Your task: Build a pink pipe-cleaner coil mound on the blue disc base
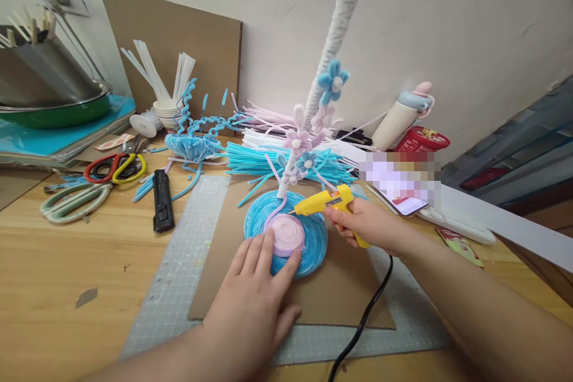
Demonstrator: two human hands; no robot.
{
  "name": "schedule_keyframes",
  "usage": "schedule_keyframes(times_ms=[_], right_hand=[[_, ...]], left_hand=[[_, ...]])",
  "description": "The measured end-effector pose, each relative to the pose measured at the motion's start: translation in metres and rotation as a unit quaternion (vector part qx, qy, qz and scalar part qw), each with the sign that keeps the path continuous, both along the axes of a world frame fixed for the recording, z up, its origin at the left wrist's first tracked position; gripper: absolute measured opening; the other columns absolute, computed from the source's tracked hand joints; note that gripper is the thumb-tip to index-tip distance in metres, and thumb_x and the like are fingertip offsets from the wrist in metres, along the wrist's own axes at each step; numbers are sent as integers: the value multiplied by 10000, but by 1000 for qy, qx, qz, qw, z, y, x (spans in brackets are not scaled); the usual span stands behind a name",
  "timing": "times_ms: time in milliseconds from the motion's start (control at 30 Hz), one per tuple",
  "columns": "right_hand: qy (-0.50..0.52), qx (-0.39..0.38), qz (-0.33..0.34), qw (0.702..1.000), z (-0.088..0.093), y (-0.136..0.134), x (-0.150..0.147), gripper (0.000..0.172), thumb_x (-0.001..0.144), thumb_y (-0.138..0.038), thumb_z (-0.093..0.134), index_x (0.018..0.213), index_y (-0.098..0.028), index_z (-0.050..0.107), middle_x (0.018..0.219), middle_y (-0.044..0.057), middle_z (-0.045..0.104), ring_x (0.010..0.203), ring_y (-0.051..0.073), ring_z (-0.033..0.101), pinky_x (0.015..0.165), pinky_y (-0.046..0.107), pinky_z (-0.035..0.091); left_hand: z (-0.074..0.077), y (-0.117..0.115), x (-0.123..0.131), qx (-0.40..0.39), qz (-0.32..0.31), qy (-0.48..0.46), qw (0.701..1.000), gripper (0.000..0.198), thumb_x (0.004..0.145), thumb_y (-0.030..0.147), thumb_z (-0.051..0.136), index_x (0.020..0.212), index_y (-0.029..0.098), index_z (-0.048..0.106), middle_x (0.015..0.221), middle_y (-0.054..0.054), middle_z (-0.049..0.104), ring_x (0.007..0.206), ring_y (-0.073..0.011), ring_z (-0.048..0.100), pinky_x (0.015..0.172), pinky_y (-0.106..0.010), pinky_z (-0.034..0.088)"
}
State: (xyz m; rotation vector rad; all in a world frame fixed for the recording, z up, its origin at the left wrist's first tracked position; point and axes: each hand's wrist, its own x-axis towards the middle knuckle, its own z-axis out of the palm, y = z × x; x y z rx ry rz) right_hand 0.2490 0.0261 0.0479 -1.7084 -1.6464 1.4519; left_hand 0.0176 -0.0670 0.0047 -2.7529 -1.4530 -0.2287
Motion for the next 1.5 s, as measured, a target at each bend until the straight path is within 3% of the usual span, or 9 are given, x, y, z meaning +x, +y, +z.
schedule_keyframes(times_ms=[333, 467, 700, 967, 1067, 1167, 1233, 1400, 1500], right_hand=[[-75, -7, 62, 995, 19, -4, 28, 467, 792, -634, 556, 706, -177, 531, 514, -46, 465, 433, 87, 444, 441, 227, 345], [13, 15, 35, 999, 25, -4, 36, 441, 808, -602, 578, 823, -161, 600, 537, -33, 486, 458, 99, 446, 456, 235, 356], [270, -122, -57, 953, -15, -28, 52, 319, 727, -450, 737, 818, -173, 608, 784, 8, 555, 488, 51, 423, 422, 193, 326], [69, -209, 46, 974, -32, -62, 84, 491, 813, -635, 520, 663, -170, 564, 602, 35, 602, 421, 121, 544, 439, 248, 356], [-167, -111, 79, 976, -21, -59, 82, 532, 788, -689, 498, 608, -190, 544, 574, 53, 610, 465, 165, 558, 448, 271, 320], [-426, 40, 62, 902, -1, -49, 74, 580, 790, -709, 456, 525, -200, 538, 553, 77, 600, 505, 209, 546, 444, 294, 262], [-483, 127, 32, 866, 13, -36, 64, 530, 838, -648, 427, 601, -208, 602, 592, 84, 627, 567, 237, 575, 467, 309, 304], [-210, 389, 160, 882, 20, 20, 16, 292, 911, -261, 403, 1050, -219, 656, 1128, 73, 671, 1044, 231, 596, 894, 374, 448], [-109, 361, 185, 908, 1, 55, -19, 343, 850, -134, 409, 1111, -176, 627, 1082, 91, 682, 1013, 221, 606, 905, 395, 466]], left_hand=[[2, 0, 1, -6, 3, -4, 1000, 687, 784, 424, 616, 1417, 295, 382, 1461, -212, 394, 1276, -415, 444, 1005, -585, 364], [1, 1, 0, -14, 3, -8, 1000, 675, 791, 421, 610, 1415, 292, 388, 1467, -205, 390, 1285, -424, 430, 1014, -585, 347], [2, 1, 1, -19, 0, -7, 1000, 689, 790, 424, 618, 1423, 285, 382, 1462, -217, 394, 1280, -425, 437, 1005, -582, 358], [2, -1, 0, -10, 2, 2, 1000, 673, 799, 435, 611, 1419, 290, 391, 1459, -218, 397, 1279, -422, 440, 1009, -574, 363], [1, 0, 1, -1, 5, 3, 1000, 664, 791, 411, 621, 1409, 295, 407, 1457, -208, 403, 1277, -421, 441, 1014, -577, 355], [1, 1, 1, 0, 6, -1, 1000, 664, 788, 405, 623, 1407, 295, 410, 1463, -194, 400, 1279, -422, 437, 1018, -578, 349], [2, 1, 1, -3, 6, 0, 1000, 667, 785, 409, 625, 1406, 291, 414, 1458, -194, 408, 1277, -423, 437, 1015, -580, 349], [2, 0, 1, 4, 6, 0, 1000, 662, 784, 412, 627, 1401, 288, 422, 1443, -204, 421, 1267, -424, 446, 1007, -579, 356], [1, 0, 1, 9, 7, -5, 1000, 676, 782, 401, 633, 1409, 298, 405, 1458, -187, 406, 1273, -418, 437, 1016, -575, 349]])
